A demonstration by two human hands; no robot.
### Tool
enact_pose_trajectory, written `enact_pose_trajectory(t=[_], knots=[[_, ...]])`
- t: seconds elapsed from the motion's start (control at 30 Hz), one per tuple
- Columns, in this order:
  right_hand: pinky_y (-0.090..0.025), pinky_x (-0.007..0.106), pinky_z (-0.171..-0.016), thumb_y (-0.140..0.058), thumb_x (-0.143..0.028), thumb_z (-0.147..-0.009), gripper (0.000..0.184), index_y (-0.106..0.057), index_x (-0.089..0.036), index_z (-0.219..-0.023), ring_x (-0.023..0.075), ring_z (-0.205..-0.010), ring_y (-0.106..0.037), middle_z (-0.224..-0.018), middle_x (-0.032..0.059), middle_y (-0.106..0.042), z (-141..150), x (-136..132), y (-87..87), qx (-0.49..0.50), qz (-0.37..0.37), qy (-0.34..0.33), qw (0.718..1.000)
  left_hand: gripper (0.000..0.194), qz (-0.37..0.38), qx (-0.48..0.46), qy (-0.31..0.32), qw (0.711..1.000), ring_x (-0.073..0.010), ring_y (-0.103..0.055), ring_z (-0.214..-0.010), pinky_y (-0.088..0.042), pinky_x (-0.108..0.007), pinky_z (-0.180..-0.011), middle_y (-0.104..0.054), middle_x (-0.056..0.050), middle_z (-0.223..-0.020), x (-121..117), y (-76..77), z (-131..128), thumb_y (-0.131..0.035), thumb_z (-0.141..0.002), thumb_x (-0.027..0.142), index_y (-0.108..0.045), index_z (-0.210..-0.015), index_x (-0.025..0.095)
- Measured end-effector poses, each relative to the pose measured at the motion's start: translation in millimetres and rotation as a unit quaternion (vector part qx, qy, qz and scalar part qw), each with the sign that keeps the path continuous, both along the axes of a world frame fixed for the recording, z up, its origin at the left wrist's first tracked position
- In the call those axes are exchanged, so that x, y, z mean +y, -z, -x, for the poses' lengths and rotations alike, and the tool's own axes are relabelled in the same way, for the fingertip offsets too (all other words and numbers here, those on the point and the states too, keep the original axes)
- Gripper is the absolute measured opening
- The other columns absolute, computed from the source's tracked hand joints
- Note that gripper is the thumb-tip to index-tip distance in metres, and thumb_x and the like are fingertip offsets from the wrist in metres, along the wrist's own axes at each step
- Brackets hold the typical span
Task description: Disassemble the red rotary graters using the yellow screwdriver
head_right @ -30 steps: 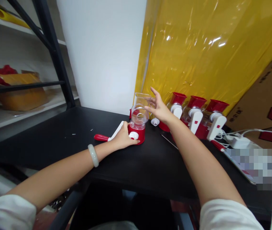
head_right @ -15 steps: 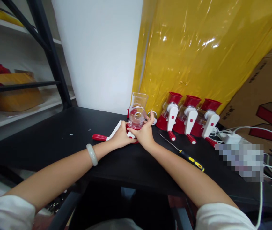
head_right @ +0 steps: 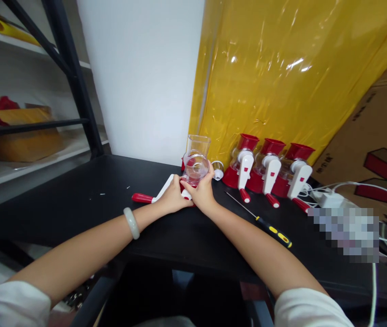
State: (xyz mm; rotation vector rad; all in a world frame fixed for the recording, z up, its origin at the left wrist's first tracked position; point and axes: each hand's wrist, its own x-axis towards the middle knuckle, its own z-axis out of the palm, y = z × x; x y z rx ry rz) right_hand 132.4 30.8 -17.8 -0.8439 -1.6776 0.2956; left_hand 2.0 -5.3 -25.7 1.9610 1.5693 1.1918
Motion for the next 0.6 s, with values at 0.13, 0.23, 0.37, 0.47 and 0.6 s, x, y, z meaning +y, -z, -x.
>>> enact_pose_trajectory(t=[0.13,0.23,0.37,0.47,0.6], knots=[[-0.03,0.047,-0.114,-0.074,-0.042,-0.07,0.11,0.0,-0.016,-0.146,0.0275,-0.137,-0.038,-0.145,0.023,-0.029,-1.5,0.0,-0.8,-0.001,0.003,-0.007,1.0,0.067,-0.005,0.013,-0.005,1.0,-0.0266,-0.055,-0.099,-0.048,-0.038,-0.079,-0.048,-0.004,-0.099,1.7,2.1,0.5,-0.083,-0.052,0.035,-0.03,-0.092,0.024],[-0.031,0.047,-0.114,-0.075,-0.046,-0.069,0.112,0.0,-0.015,-0.146,0.0284,-0.137,-0.038,-0.145,0.0235,-0.03,-3.7,0.1,-2.1,0.0,0.006,-0.02,1.0,0.067,0.0,0.014,-0.004,1.0,-0.027,-0.055,-0.1,-0.049,-0.038,-0.079,-0.048,-0.004,-0.1,1.5,1.9,0.7,-0.083,-0.052,0.035,-0.03,-0.092,0.024],[-0.03,0.044,-0.114,-0.074,-0.045,-0.07,0.109,-0.001,-0.014,-0.145,0.0266,-0.134,-0.042,-0.141,0.0227,-0.036,-6.3,1.0,-3.4,0.0,0.007,-0.036,0.999,0.067,0.004,0.008,-0.002,1.0,-0.0274,-0.055,-0.101,-0.048,-0.039,-0.08,-0.049,-0.004,-0.099,-0.3,-0.3,0.6,-0.083,-0.053,0.036,-0.03,-0.092,0.024],[-0.028,0.042,-0.115,-0.073,-0.043,-0.071,0.107,-0.002,-0.014,-0.144,0.0251,-0.134,-0.042,-0.142,0.023,-0.035,-7.3,2.1,-2.9,-0.002,-0.005,-0.041,0.999,0.067,0.009,0.002,0.002,1.0,-0.0283,-0.055,-0.102,-0.048,-0.04,-0.081,-0.05,-0.004,-0.097,-2.2,-2.7,0.2,-0.083,-0.053,0.037,-0.029,-0.091,0.024],[-0.027,0.043,-0.116,-0.073,-0.044,-0.072,0.106,-0.001,-0.014,-0.144,0.0251,-0.132,-0.044,-0.141,0.0236,-0.036,-9.0,4.1,-2.0,-0.008,-0.003,-0.042,0.999,0.067,0.013,0.002,0.0,1.0,-0.0291,-0.055,-0.103,-0.047,-0.041,-0.083,-0.05,-0.005,-0.098,-3.6,-4.5,-0.5,-0.083,-0.052,0.038,-0.029,-0.091,0.024]])
